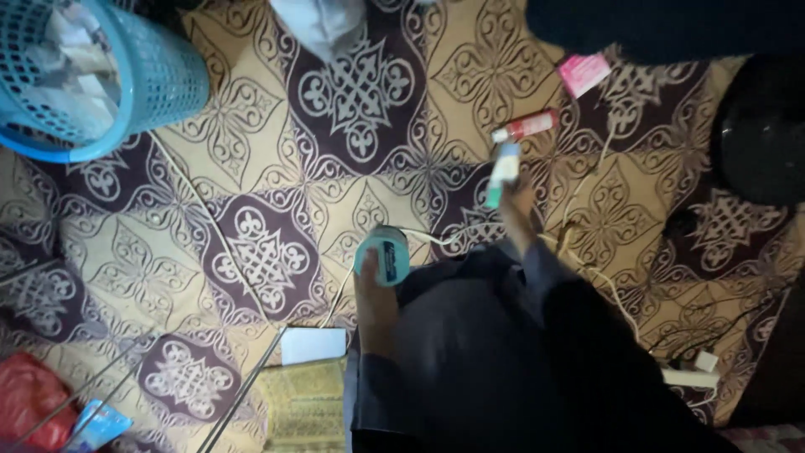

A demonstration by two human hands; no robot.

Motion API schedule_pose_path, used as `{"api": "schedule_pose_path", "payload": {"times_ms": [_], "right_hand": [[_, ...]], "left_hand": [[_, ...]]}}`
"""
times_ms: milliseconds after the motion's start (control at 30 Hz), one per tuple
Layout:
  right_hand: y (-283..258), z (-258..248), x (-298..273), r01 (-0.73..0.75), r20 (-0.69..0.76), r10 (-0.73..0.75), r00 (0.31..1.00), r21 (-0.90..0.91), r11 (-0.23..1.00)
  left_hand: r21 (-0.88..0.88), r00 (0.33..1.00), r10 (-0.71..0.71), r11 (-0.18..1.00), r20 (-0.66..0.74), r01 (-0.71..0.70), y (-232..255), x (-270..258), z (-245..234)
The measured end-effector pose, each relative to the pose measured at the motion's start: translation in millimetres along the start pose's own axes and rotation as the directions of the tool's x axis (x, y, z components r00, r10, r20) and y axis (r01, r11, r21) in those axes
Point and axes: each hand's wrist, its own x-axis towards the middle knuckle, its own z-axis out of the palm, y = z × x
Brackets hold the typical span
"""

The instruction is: Organizing various small cosmetic bottles, stationery items, and storage boxes on a desk and shelving unit.

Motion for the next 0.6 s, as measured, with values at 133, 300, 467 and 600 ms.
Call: {"api": "schedule_pose_path", "payload": {"times_ms": [133, 300, 467, 600], "right_hand": [[-167.4, -22.2, -58.8, -0.31, 0.397, 0.157, 0.904, 0.358, 0.881], [-299.7, -53.3, -89.9, -0.112, 0.673, 0.035, 0.739, 0.072, 0.991], [-269.5, -64.1, -40.7, -0.123, 0.881, -0.001, 0.473, 0.067, 0.99], [-220.4, -68.9, 58.5, 0.458, 0.503, -0.208, 0.839, -0.445, 0.769]], "left_hand": [[-0.58, 0.964, -0.187, 0.771, 0.189, 0.263, 19.6, 6.1, 27.6], [-0.851, 0.866, -0.233, 0.195, 0.443, 0.488, 12.1, -9.8, 45.3], [-0.848, 0.866, -0.376, 0.285, 0.329, 0.446, -34.0, -22.5, 42.8], [-0.916, 0.911, -0.335, 0.232, 0.239, 0.326, -27.3, -25.6, 30.4]]}}
